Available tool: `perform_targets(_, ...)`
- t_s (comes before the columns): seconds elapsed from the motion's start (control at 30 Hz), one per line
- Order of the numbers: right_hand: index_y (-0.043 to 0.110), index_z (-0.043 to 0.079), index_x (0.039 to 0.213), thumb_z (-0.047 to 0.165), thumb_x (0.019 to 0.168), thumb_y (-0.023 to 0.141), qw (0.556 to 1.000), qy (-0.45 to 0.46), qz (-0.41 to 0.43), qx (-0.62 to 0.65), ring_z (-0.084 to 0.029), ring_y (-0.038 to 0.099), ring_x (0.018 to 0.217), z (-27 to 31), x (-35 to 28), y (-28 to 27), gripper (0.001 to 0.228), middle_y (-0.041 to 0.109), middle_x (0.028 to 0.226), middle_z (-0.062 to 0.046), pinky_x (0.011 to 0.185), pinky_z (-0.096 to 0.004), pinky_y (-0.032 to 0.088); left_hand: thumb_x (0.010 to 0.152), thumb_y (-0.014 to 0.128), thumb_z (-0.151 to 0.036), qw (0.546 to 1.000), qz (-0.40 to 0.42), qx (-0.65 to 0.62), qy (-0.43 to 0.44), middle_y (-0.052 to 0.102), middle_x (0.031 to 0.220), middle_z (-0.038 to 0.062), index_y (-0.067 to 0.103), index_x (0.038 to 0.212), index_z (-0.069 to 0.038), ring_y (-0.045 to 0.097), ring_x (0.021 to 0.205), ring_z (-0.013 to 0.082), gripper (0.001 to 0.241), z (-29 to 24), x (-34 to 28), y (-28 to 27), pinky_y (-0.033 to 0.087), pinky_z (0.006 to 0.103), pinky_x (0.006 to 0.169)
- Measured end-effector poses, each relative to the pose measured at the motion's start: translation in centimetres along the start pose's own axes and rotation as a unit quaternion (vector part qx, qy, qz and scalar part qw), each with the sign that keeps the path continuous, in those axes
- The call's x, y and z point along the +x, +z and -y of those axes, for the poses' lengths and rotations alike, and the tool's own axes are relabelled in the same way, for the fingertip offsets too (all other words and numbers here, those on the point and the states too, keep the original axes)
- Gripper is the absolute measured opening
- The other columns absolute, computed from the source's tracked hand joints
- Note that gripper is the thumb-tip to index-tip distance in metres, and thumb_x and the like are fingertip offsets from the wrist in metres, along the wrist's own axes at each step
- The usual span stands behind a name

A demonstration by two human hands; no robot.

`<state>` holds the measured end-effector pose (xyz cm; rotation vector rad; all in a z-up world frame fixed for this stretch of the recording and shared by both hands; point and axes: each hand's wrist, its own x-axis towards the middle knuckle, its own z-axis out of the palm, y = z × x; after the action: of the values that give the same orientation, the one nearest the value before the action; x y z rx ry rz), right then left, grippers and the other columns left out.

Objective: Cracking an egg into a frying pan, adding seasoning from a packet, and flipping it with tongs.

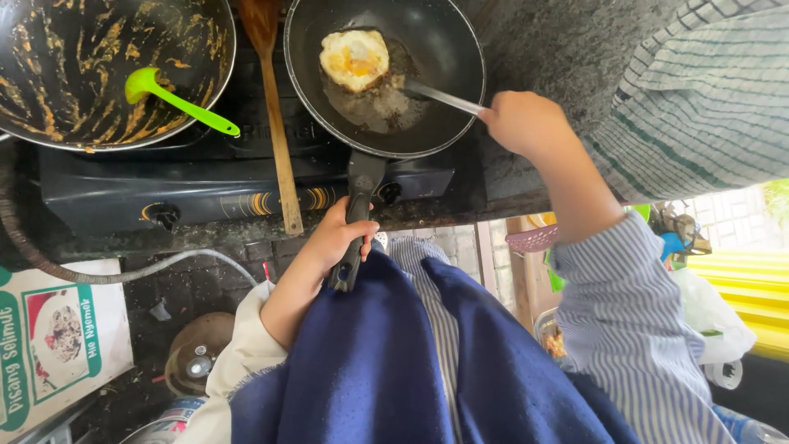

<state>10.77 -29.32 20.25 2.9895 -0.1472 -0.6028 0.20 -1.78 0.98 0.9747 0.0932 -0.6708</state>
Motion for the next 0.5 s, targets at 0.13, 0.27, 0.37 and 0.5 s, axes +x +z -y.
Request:
perform_targets(0.13, 0.069, -0.002, 0.125, 0.032, 0.105, 0.061, 0.992, -0.046, -0.076, -0.090, -0.040, 0.076, 0.086, -1.7, -1.4, 1.7, 0.041, 0.074, 0.097, -0.028, 0.072, -0.050, 0.062, 0.082, 0.069, 0.008, 1.000, -0.005, -0.008, 0.005, 0.054, 0.056, 0.018, 0.049, 0.119, 0.011, 0.060, 0.040, 0.0258, 0.042, -0.3, 0.0, -0.1, 0.054, 0.0408, 0.036)
perform_targets(0.27, 0.072, 0.009, 0.119, 0.035, 0.090, 0.080, 0.930, -0.142, -0.272, -0.200, -0.029, 0.074, 0.069, -1.7, -1.4, 5.2, 0.040, 0.068, 0.083, -0.014, 0.057, -0.041, 0.062, 0.082, 0.069, 0.007, 1.000, -0.005, 0.000, -0.002, 0.054, 0.055, 0.018, 0.049, 0.119, 0.010, 0.060, 0.040, 0.0246, 0.042, -0.7, -0.2, 0.1, 0.054, 0.0385, 0.036)
perform_targets(0.37, 0.072, 0.014, 0.116, 0.034, 0.084, 0.083, 0.897, -0.162, -0.341, -0.230, -0.025, 0.070, 0.064, -0.8, -0.5, 7.2, 0.040, 0.064, 0.081, -0.009, 0.052, -0.039, 0.059, 0.082, 0.069, 0.007, 1.000, 0.000, 0.003, -0.002, 0.055, 0.056, 0.017, 0.049, 0.118, 0.010, 0.060, 0.040, 0.0244, 0.041, -0.9, -0.1, 0.3, 0.054, 0.0383, 0.036)
perform_targets(0.5, 0.072, 0.012, 0.117, 0.022, 0.079, 0.082, 0.895, -0.165, -0.344, -0.232, -0.021, 0.069, 0.060, 1.4, 0.5, 8.4, 0.040, 0.064, 0.081, -0.009, 0.049, -0.035, 0.059, 0.082, 0.069, 0.007, 1.000, -0.001, 0.003, 0.000, 0.055, 0.056, 0.018, 0.050, 0.117, 0.010, 0.060, 0.040, 0.0246, 0.040, -1.0, -0.3, 0.8, 0.055, 0.0386, 0.036)
